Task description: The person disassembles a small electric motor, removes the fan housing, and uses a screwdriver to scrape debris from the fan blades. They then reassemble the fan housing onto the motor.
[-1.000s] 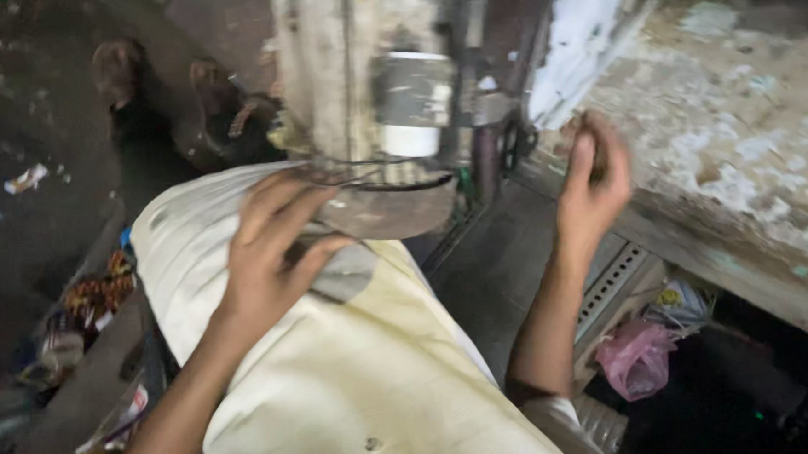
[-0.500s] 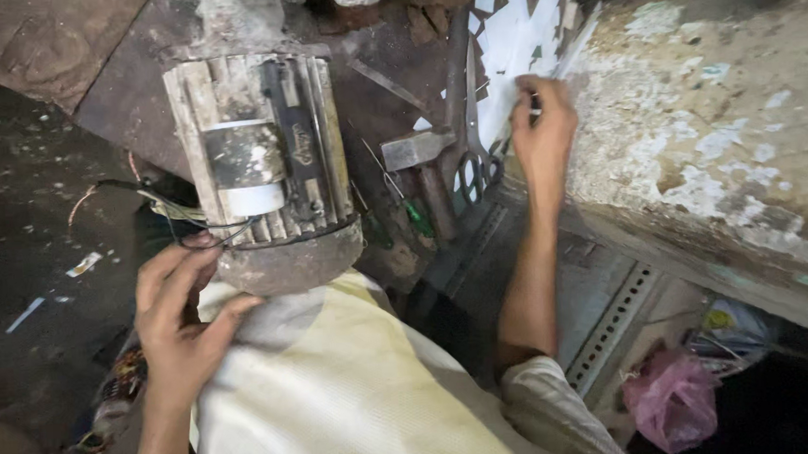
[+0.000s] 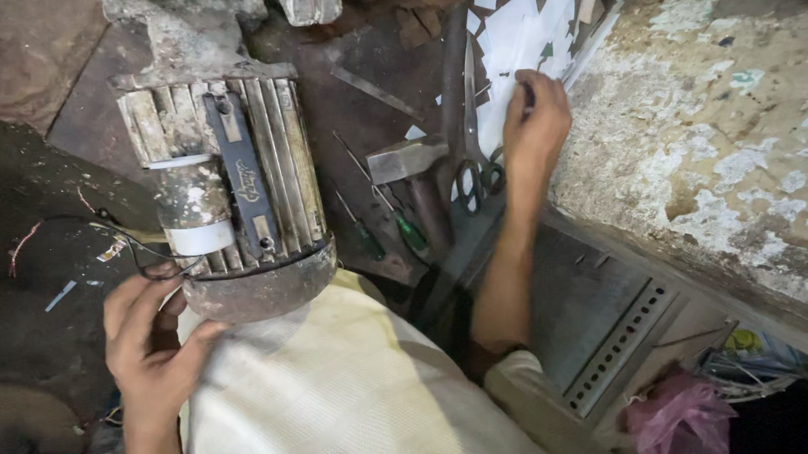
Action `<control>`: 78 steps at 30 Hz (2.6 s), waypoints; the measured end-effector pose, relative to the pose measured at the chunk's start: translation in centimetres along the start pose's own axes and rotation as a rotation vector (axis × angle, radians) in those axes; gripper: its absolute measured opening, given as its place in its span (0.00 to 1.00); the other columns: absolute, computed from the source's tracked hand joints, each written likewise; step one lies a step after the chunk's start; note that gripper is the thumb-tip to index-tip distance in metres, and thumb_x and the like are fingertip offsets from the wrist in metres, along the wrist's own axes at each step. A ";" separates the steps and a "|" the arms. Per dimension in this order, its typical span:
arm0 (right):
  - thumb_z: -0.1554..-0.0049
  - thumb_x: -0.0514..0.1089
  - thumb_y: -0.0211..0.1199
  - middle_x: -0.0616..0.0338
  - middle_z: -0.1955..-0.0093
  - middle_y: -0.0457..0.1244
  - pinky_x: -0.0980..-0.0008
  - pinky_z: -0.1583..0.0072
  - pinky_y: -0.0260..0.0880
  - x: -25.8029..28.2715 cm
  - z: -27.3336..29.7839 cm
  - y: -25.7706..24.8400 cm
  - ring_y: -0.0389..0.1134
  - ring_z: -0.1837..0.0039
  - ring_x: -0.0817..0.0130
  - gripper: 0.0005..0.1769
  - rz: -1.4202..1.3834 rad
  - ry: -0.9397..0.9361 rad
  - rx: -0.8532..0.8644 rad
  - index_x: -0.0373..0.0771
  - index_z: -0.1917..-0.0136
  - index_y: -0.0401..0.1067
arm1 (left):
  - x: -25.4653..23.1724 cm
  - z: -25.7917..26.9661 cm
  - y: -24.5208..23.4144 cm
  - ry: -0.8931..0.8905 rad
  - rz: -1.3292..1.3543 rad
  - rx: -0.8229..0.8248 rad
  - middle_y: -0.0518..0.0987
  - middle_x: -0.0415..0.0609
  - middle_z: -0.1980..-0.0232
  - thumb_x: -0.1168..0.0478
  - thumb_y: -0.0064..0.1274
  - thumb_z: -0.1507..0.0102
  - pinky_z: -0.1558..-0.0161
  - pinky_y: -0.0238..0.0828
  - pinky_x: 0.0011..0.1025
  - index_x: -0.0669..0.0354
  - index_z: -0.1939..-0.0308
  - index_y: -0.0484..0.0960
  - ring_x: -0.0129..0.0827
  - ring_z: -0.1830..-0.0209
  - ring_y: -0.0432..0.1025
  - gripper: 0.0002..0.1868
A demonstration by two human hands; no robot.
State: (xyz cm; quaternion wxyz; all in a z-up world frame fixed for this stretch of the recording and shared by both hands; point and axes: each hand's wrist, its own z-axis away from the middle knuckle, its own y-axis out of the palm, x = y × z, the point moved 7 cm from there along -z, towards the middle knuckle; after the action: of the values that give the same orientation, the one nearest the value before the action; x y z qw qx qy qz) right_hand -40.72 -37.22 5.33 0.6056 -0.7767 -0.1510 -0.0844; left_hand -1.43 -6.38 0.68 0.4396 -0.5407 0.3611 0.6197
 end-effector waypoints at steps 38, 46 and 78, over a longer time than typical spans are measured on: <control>0.32 0.39 0.55 0.42 0.45 0.65 0.55 0.43 0.67 5.2 9.5 10.5 0.67 0.42 0.50 0.10 0.436 -0.054 0.522 0.31 0.40 0.69 | -2.8 -3.2 -3.4 0.252 0.123 0.120 0.76 0.45 0.36 0.57 0.70 0.43 0.33 0.72 0.39 0.50 0.35 0.80 0.41 0.33 0.70 0.32; 0.36 0.38 0.61 0.45 0.47 0.67 0.60 0.44 0.68 5.8 7.9 7.5 0.69 0.44 0.56 0.10 0.479 -0.131 0.424 0.32 0.42 0.71 | -1.1 -2.7 -3.1 0.315 0.141 0.117 0.75 0.43 0.34 0.54 0.67 0.40 0.35 0.72 0.38 0.47 0.35 0.78 0.41 0.33 0.70 0.30; 0.42 0.33 0.70 0.55 0.45 0.71 0.69 0.51 0.76 45.1 14.8 -1.1 0.75 0.48 0.63 0.12 0.443 -1.071 1.000 0.40 0.44 0.79 | 0.7 -1.8 -2.1 0.350 0.405 -0.033 0.70 0.47 0.33 0.58 0.72 0.46 0.32 0.65 0.38 0.53 0.36 0.79 0.44 0.32 0.64 0.34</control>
State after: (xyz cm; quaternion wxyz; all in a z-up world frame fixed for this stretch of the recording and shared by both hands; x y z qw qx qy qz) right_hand 0.59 -16.72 16.77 0.7318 -0.3573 -0.2850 0.5055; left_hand 1.17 -7.23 -0.20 0.2287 -0.5633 0.5223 0.5979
